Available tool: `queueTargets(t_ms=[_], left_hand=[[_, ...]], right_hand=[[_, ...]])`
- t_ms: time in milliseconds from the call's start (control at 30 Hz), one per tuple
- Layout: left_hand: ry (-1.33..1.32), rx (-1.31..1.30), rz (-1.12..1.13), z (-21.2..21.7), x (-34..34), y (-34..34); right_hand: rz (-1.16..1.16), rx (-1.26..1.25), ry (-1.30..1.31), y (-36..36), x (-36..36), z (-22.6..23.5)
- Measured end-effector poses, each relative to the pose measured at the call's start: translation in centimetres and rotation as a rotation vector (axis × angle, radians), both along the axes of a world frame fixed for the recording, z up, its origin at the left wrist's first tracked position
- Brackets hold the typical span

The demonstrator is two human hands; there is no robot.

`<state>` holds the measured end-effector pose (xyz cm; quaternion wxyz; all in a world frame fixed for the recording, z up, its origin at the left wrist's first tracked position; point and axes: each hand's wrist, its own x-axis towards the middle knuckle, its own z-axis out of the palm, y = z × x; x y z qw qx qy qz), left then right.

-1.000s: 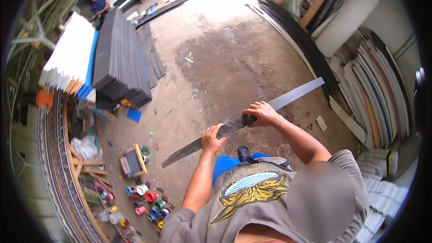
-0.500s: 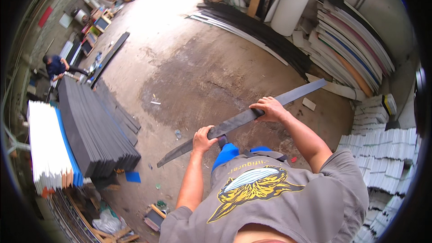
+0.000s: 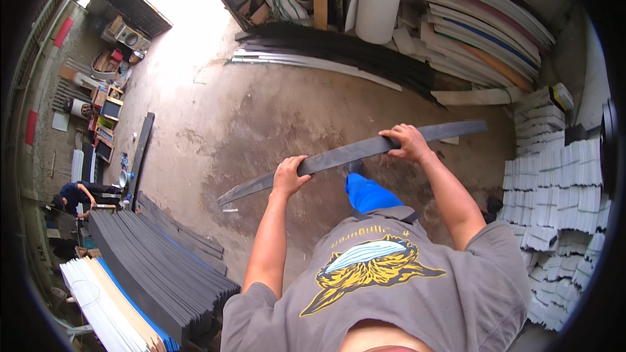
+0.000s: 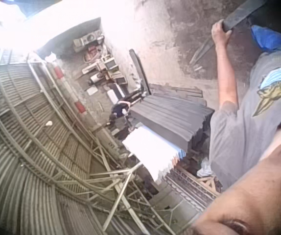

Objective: The person repeatedly picks up long dark rectangular sheets from the floor and stacks them against a wall. The person also picks up a wooden plank and places it vertically, then handles a green rectangular object and a white sack before placing them on a shelf.

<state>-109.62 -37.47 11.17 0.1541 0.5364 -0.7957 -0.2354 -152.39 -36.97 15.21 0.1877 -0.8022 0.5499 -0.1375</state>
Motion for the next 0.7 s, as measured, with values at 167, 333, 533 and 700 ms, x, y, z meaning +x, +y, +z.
queueTargets(t_ms=[167, 333, 533, 700], left_hand=[[-0.046, -0.017, -0.002, 0.5, 0.0, -10.3], [-0.099, -0.018, 0.077, 1.7, 1.7, -19.3], [-0.111, -0.014, 0.131, 0.2, 5.5, -28.6], [-0.059, -0.003, 0.086, -1.3, 8.0, -38.7]], right_hand=[[-0.029, -0.014, -0.024, -9.3, -1.6, -0.8], [-0.020, 0.011, -0.022, -20.2, -2.1, 0.7], [-0.001, -0.043, -0.019, -31.3, -0.3, -0.4], [-0.053, -0.048, -0.021, -39.2, 1.8, -1.3]])
